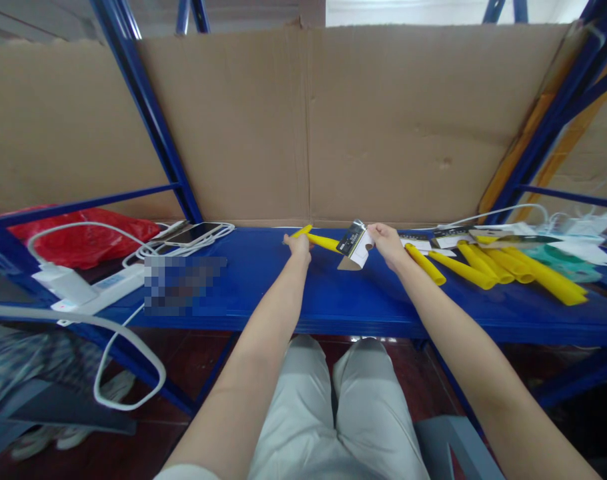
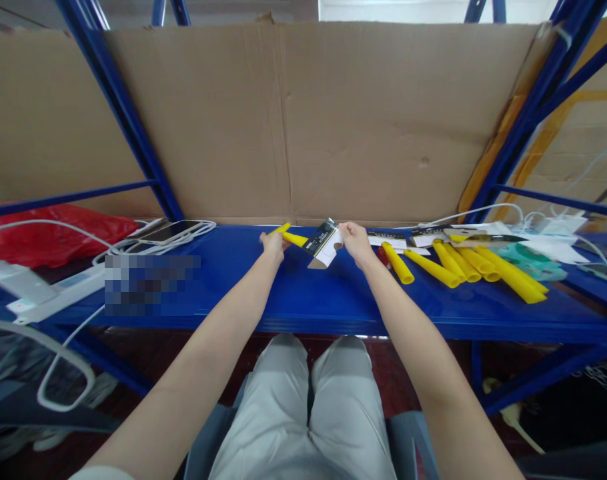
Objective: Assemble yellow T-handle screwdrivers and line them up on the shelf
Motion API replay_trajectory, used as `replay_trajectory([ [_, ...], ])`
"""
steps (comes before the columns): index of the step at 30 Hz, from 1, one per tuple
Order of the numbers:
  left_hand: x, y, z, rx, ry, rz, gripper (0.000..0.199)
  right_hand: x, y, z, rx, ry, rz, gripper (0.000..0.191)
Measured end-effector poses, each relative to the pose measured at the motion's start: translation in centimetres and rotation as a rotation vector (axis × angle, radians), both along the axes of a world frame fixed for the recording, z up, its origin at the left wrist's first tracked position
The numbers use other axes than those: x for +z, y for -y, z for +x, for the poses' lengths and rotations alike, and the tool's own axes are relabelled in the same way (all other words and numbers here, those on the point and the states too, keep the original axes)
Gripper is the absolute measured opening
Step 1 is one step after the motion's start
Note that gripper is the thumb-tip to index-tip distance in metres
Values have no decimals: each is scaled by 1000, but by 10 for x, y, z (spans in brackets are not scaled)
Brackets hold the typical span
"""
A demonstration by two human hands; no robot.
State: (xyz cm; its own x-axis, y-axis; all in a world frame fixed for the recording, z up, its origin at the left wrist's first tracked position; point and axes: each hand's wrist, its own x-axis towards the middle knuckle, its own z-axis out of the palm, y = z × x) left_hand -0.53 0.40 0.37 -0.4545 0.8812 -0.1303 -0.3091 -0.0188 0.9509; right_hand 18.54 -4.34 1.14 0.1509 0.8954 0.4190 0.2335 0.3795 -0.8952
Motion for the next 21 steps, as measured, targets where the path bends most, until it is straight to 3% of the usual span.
replay_trajectory([
  [4,1,-3,-5,-29,-73,69,91,-2,-3,6,-64,54,2,30],
  [11,1,6,7,-306,-106,77,96,-8,-13,19,-243,136,40,23],
  [17,3,9,8,-333,-92,57,75,-12,-21,30,-297,107,-43,2],
  [21,3,10,8,-328,-86,71,54,-15,-20,27,-249,82,-121,22],
])
